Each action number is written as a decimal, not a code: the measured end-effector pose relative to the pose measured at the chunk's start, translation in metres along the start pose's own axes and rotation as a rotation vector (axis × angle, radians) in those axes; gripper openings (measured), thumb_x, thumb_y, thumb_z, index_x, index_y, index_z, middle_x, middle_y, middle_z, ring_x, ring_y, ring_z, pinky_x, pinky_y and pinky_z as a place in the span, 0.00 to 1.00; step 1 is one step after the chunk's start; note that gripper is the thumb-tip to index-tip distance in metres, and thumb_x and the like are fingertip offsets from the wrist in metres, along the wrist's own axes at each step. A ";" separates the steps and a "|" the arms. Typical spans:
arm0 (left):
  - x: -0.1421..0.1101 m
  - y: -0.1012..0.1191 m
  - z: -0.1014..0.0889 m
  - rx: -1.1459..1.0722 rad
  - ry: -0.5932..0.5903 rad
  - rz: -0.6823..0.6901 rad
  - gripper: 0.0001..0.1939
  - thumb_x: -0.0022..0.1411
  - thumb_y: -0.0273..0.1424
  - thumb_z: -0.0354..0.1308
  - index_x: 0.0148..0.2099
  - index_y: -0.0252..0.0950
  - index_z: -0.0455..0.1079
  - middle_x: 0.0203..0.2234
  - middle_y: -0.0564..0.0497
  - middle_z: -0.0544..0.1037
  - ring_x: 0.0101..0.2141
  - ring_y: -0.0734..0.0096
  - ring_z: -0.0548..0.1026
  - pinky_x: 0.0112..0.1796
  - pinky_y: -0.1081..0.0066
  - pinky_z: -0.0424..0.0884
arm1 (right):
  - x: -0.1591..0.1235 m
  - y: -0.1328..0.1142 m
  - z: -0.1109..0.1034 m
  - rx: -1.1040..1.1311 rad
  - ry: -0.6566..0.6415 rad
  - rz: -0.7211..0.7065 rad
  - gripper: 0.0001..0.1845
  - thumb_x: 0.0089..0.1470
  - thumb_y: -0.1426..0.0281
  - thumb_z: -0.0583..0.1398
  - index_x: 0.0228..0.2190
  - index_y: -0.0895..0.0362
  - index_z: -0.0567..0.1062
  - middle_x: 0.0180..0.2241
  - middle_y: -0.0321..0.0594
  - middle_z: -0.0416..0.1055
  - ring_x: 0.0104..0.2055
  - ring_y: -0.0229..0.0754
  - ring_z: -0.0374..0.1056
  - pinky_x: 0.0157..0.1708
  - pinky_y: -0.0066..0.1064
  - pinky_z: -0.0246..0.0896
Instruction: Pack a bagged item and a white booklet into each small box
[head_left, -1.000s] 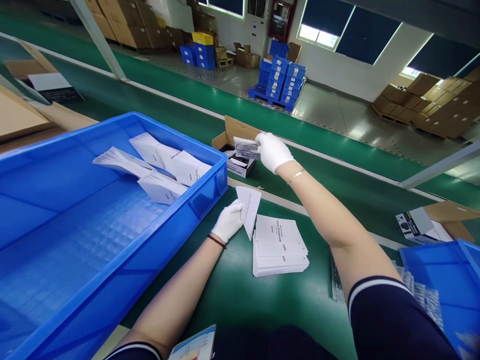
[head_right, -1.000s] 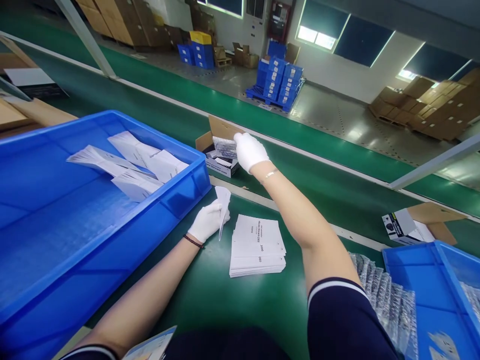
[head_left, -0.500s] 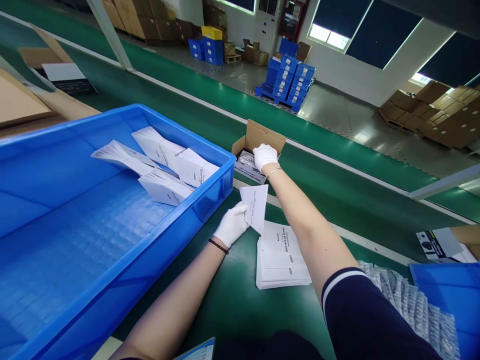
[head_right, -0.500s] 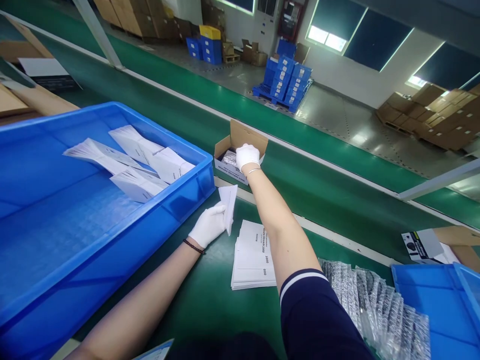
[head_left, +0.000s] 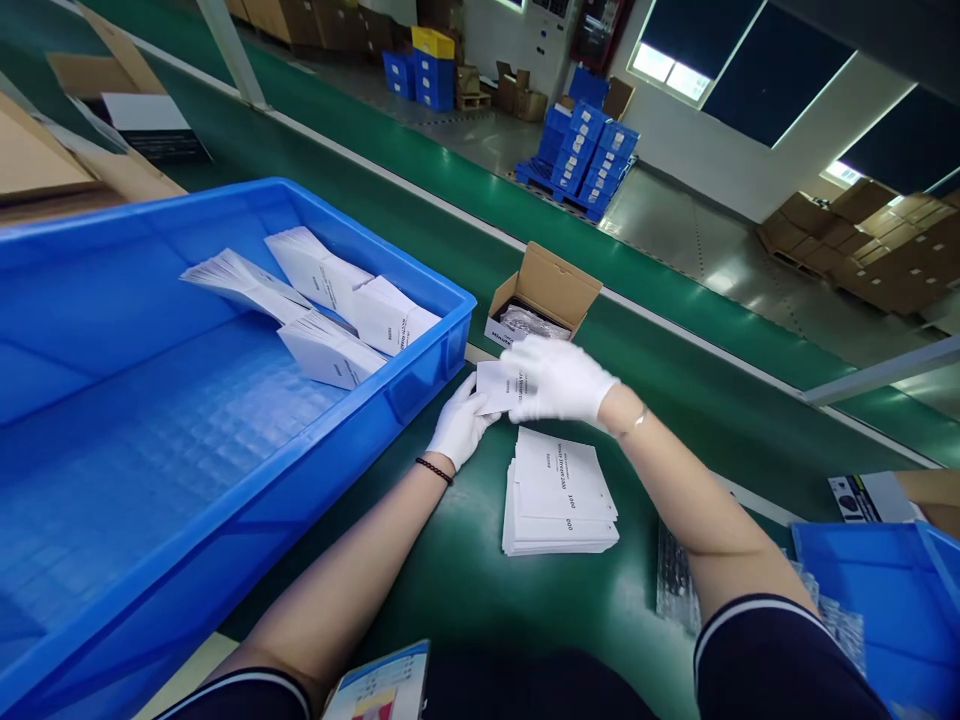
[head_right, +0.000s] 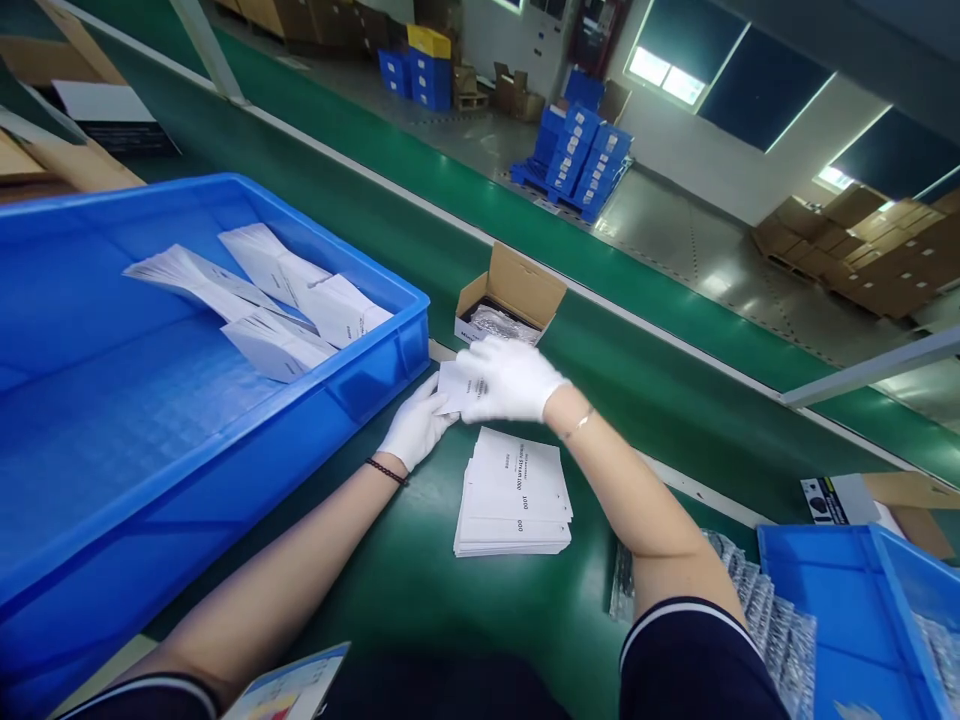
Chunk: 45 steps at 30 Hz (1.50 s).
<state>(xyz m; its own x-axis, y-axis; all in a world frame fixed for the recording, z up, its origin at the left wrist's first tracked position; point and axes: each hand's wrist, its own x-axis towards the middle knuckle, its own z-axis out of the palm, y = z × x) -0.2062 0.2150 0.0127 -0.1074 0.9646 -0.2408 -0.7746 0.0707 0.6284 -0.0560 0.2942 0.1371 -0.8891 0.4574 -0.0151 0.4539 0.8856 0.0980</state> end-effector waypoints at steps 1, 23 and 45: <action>0.000 0.000 -0.001 -0.020 -0.020 0.006 0.29 0.54 0.20 0.60 0.59 0.34 0.68 0.52 0.40 0.75 0.39 0.67 0.77 0.31 0.74 0.73 | -0.009 -0.015 0.006 -0.042 -0.044 -0.053 0.23 0.61 0.61 0.60 0.56 0.56 0.69 0.56 0.51 0.67 0.54 0.56 0.61 0.50 0.46 0.57; -0.006 -0.003 -0.002 0.030 -0.090 -0.063 0.21 0.59 0.30 0.61 0.55 0.30 0.69 0.42 0.40 0.79 0.34 0.65 0.78 0.37 0.69 0.72 | -0.056 0.010 0.031 0.109 -0.077 0.412 0.28 0.64 0.54 0.54 0.59 0.56 0.68 0.58 0.51 0.67 0.57 0.59 0.63 0.53 0.47 0.60; -0.017 -0.016 -0.003 0.338 -0.276 0.072 0.32 0.60 0.41 0.63 0.65 0.40 0.64 0.53 0.42 0.74 0.47 0.61 0.76 0.48 0.67 0.71 | -0.116 -0.056 0.036 0.023 0.056 0.483 0.26 0.62 0.79 0.48 0.59 0.58 0.68 0.60 0.48 0.66 0.59 0.53 0.64 0.55 0.42 0.61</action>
<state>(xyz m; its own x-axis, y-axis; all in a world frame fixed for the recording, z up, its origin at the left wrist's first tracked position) -0.1945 0.1963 0.0047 0.0530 0.9985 -0.0098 -0.5187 0.0359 0.8542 0.0239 0.1946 0.0981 -0.5779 0.8122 0.0804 0.8161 0.5749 0.0584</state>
